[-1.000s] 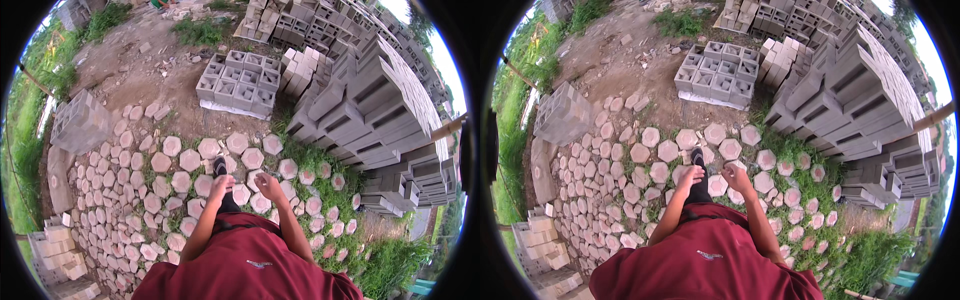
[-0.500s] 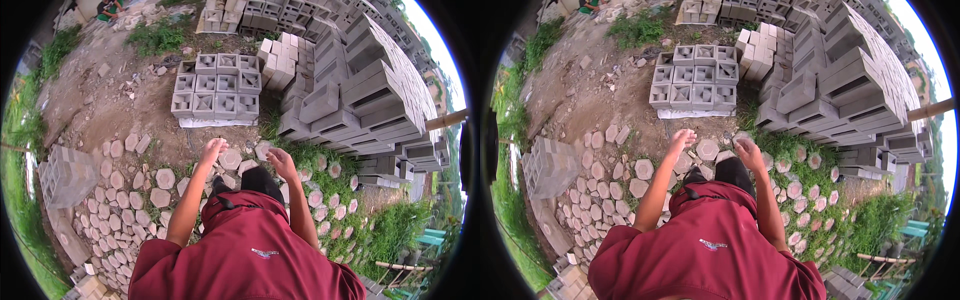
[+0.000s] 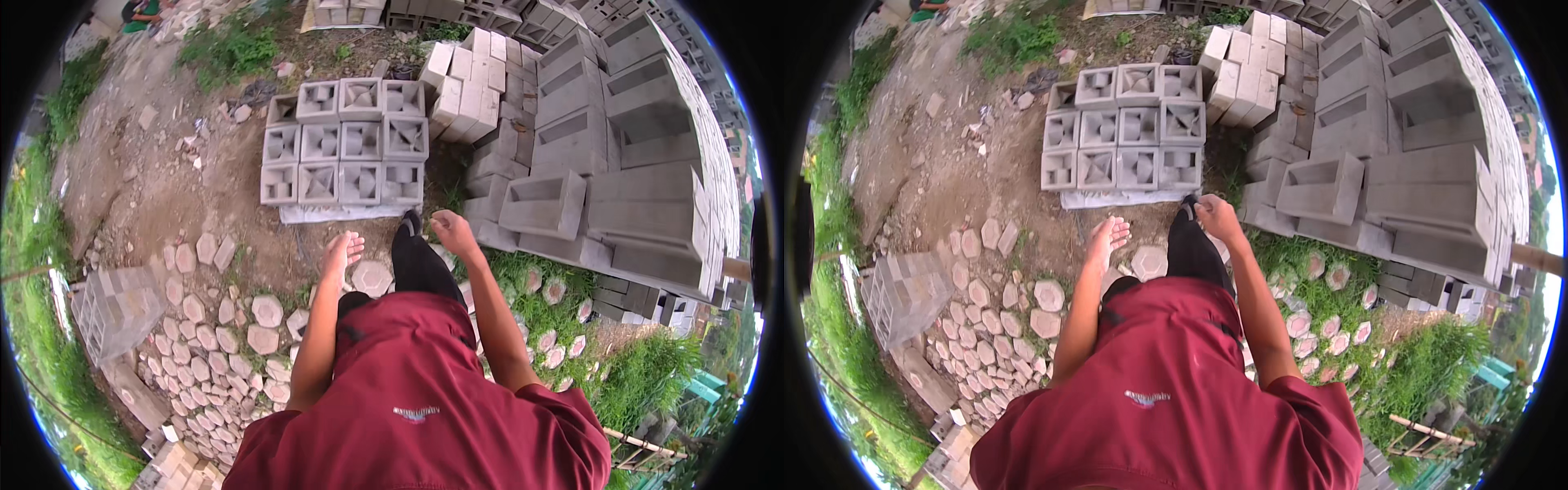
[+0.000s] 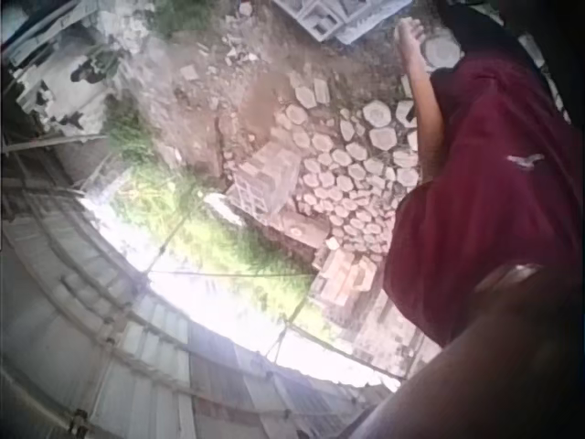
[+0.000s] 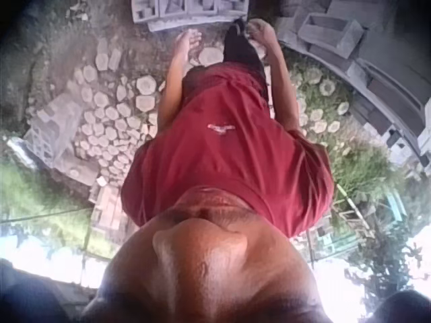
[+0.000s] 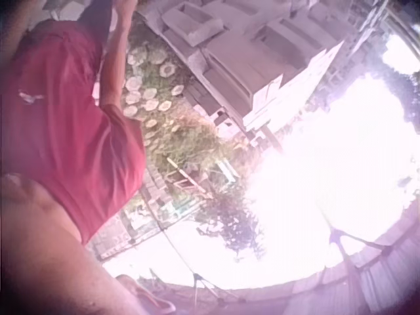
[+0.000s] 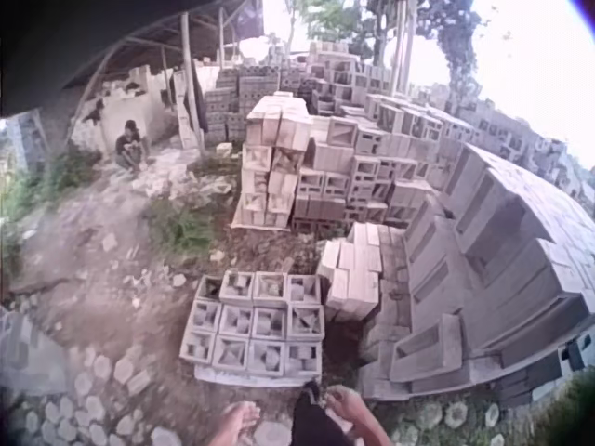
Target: The person picks up decorative concrete masonry blocks and stacks them onto a pile in an outdoor workspace.
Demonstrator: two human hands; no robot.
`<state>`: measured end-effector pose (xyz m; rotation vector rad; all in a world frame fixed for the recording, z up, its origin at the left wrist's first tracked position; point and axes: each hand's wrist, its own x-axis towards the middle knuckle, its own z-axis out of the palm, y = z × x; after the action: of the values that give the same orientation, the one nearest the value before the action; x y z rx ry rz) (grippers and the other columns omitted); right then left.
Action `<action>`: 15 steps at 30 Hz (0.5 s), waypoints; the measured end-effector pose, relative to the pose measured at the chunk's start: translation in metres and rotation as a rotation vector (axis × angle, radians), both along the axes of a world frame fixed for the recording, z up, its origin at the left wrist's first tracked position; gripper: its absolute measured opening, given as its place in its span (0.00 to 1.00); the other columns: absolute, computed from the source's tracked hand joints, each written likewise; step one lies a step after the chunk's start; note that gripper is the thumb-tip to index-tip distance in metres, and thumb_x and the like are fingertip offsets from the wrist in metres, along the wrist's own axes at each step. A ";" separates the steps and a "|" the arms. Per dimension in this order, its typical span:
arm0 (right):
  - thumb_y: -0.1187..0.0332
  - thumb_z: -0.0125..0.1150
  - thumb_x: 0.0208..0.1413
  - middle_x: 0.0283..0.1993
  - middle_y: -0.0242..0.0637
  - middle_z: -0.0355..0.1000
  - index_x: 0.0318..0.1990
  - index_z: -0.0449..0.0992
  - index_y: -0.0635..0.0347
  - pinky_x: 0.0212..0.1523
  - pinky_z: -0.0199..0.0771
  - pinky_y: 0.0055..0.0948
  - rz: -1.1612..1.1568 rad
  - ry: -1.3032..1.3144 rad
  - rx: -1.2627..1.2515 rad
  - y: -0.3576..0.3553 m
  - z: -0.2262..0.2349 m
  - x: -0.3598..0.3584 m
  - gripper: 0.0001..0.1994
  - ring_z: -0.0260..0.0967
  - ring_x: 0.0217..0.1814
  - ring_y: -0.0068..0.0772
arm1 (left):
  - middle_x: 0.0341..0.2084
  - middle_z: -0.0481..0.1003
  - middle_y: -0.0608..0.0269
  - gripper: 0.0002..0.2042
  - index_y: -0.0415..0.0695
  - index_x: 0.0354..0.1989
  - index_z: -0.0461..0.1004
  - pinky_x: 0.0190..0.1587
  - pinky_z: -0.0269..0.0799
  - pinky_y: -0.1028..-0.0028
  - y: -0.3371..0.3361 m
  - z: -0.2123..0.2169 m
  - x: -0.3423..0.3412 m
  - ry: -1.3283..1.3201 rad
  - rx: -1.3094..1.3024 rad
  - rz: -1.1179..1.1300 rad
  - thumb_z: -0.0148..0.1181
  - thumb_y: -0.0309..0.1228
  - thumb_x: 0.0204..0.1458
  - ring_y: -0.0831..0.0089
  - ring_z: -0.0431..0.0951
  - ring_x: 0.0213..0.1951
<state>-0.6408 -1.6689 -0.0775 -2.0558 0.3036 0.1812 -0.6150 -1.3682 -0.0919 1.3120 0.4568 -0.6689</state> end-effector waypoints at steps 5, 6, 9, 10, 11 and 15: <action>0.67 0.58 0.50 0.31 0.52 0.74 0.38 0.73 0.69 0.35 0.72 0.32 -0.025 0.006 0.173 -0.037 -0.065 0.103 0.13 0.74 0.33 0.44 | 0.46 0.73 0.55 0.24 0.38 0.50 0.67 0.49 0.66 0.64 -0.098 -0.072 0.094 0.182 -0.050 0.006 0.48 0.48 0.56 0.65 0.72 0.49; 0.68 0.58 0.50 0.32 0.54 0.73 0.39 0.73 0.68 0.36 0.73 0.34 -0.012 0.048 0.125 -0.043 -0.078 0.124 0.12 0.74 0.35 0.49 | 0.47 0.72 0.55 0.25 0.38 0.51 0.67 0.51 0.64 0.64 -0.116 -0.093 0.117 0.197 -0.068 0.017 0.48 0.48 0.56 0.65 0.71 0.51; 0.68 0.56 0.52 0.33 0.53 0.74 0.40 0.72 0.68 0.36 0.73 0.36 -0.003 0.028 -0.014 -0.071 -0.140 0.167 0.12 0.74 0.36 0.48 | 0.52 0.69 0.53 0.28 0.38 0.55 0.63 0.55 0.60 0.62 -0.174 -0.171 0.175 0.238 -0.125 0.046 0.49 0.50 0.55 0.64 0.65 0.57; 0.67 0.55 0.53 0.34 0.55 0.73 0.41 0.71 0.68 0.35 0.73 0.38 -0.007 0.011 -0.072 -0.072 -0.156 0.176 0.13 0.74 0.37 0.48 | 0.54 0.67 0.53 0.29 0.37 0.56 0.62 0.55 0.60 0.62 -0.193 -0.197 0.197 0.231 -0.090 0.074 0.49 0.49 0.55 0.64 0.62 0.58; 0.67 0.55 0.53 0.34 0.55 0.73 0.41 0.71 0.68 0.35 0.73 0.38 0.002 0.029 -0.058 -0.071 -0.172 0.180 0.13 0.74 0.37 0.48 | 0.56 0.65 0.53 0.30 0.37 0.58 0.60 0.55 0.59 0.61 -0.208 -0.225 0.219 0.226 -0.054 0.099 0.50 0.48 0.55 0.63 0.60 0.60; 0.70 0.54 0.55 0.34 0.45 0.75 0.45 0.69 0.68 0.34 0.74 0.28 -0.268 0.130 0.296 -0.053 -0.235 0.166 0.13 0.75 0.34 0.34 | 0.61 0.56 0.51 0.33 0.35 0.62 0.51 0.58 0.59 0.58 -0.259 -0.340 0.307 0.328 -0.182 0.220 0.49 0.46 0.56 0.62 0.56 0.62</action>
<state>-0.4748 -1.7219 -0.3125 -1.6956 0.5925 0.1839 -0.3080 -1.6270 -0.4323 0.9657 0.7765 -0.7244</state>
